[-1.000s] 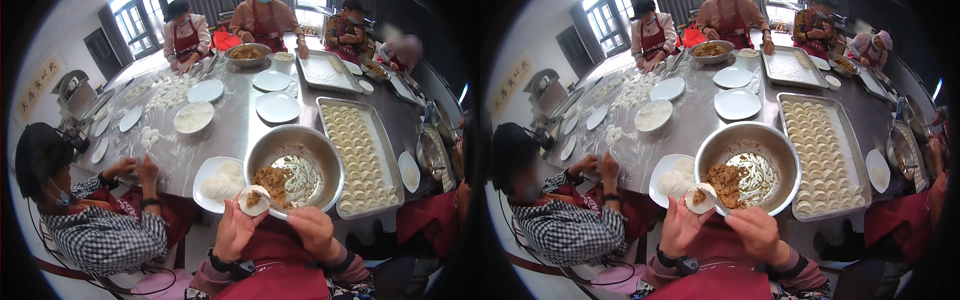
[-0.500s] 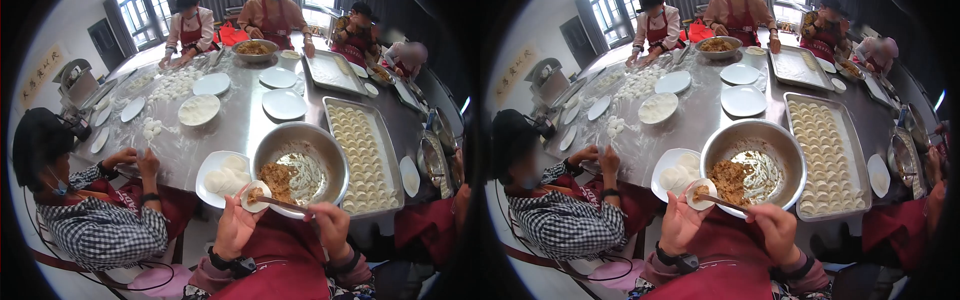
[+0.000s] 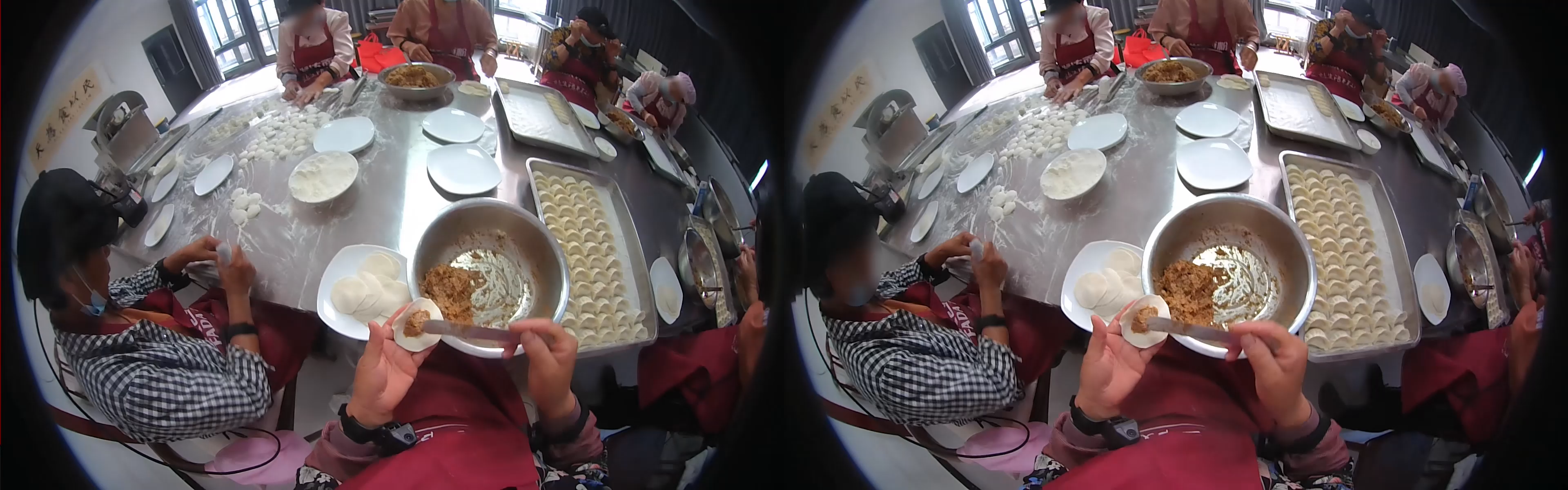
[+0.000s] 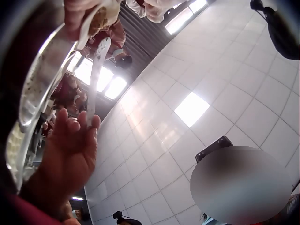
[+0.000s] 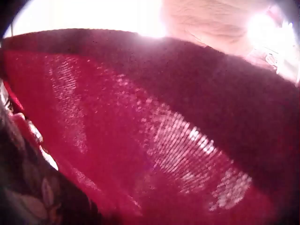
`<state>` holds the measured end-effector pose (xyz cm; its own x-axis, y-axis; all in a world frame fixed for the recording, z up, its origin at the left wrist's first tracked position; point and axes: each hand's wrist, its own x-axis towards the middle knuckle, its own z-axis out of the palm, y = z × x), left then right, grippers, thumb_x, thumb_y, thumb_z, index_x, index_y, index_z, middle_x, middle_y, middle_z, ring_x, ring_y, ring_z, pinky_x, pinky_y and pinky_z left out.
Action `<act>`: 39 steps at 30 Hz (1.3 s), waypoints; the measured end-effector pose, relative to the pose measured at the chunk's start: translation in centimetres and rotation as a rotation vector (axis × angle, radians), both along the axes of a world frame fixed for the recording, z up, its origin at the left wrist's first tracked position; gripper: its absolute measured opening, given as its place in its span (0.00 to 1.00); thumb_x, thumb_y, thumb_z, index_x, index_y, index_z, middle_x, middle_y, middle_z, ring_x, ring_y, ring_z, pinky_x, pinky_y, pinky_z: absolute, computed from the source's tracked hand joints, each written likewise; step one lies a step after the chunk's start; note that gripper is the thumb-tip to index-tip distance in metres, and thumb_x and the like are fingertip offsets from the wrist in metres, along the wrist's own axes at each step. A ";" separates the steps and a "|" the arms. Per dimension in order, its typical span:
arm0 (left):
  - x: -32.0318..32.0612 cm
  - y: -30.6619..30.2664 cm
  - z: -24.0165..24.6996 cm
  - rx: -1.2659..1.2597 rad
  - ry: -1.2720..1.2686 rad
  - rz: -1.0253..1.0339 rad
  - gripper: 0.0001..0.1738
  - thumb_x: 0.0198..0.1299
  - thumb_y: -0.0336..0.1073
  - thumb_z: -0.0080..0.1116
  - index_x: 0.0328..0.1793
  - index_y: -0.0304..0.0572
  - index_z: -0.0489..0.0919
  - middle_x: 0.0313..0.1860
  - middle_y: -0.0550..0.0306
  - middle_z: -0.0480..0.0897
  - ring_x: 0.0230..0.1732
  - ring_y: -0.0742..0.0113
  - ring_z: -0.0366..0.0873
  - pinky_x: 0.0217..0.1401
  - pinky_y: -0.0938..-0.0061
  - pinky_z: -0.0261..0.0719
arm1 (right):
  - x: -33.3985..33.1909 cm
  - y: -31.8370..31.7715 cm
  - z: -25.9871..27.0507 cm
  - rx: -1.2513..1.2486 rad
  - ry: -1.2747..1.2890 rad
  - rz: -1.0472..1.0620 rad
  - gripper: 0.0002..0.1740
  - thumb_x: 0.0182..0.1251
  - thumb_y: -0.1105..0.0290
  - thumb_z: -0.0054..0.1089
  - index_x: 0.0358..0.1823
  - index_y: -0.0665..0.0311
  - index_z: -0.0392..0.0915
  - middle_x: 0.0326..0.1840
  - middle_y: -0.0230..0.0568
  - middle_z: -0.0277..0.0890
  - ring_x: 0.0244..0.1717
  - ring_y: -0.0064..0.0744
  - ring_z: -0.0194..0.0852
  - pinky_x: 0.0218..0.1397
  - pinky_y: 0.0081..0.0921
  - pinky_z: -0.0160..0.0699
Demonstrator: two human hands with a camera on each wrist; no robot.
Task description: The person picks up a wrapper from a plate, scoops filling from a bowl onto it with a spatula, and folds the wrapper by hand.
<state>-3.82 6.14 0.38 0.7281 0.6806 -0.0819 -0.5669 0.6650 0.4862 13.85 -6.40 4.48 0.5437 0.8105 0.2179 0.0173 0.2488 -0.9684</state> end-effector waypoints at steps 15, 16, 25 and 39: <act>-1.0 0.6 -0.5 -0.003 0.034 0.062 0.40 0.68 0.59 0.40 0.73 0.32 0.53 0.69 0.45 0.65 0.70 0.54 0.63 0.71 0.58 0.62 | 1.8 -0.3 0.3 -0.052 -0.034 -0.088 0.08 0.67 0.77 0.53 0.44 0.70 0.78 0.32 0.41 0.80 0.34 0.27 0.78 0.38 0.22 0.76; -1.4 0.6 -0.7 0.026 0.072 0.086 0.40 0.68 0.60 0.40 0.73 0.33 0.53 0.69 0.44 0.64 0.70 0.53 0.63 0.71 0.56 0.63 | 2.1 -0.6 0.1 -0.095 -0.356 -0.083 0.08 0.66 0.77 0.54 0.43 0.69 0.79 0.32 0.43 0.80 0.33 0.32 0.78 0.38 0.23 0.76; -3.4 0.1 -0.5 0.052 0.164 0.080 0.41 0.67 0.61 0.41 0.73 0.33 0.53 0.69 0.41 0.64 0.69 0.48 0.64 0.66 0.50 0.69 | 1.8 0.8 -1.9 -0.266 -1.291 0.108 0.06 0.54 0.72 0.60 0.35 0.58 0.79 0.31 0.33 0.76 0.35 0.35 0.74 0.46 0.33 0.67; 0.6 -1.2 1.9 -0.002 0.039 -0.273 0.35 0.71 0.54 0.39 0.72 0.31 0.55 0.67 0.43 0.67 0.64 0.53 0.71 0.57 0.54 0.80 | 1.2 -0.5 0.3 0.091 -1.220 -0.139 0.19 0.44 0.64 0.71 0.41 0.55 0.80 0.48 0.38 0.75 0.49 0.40 0.72 0.56 0.44 0.67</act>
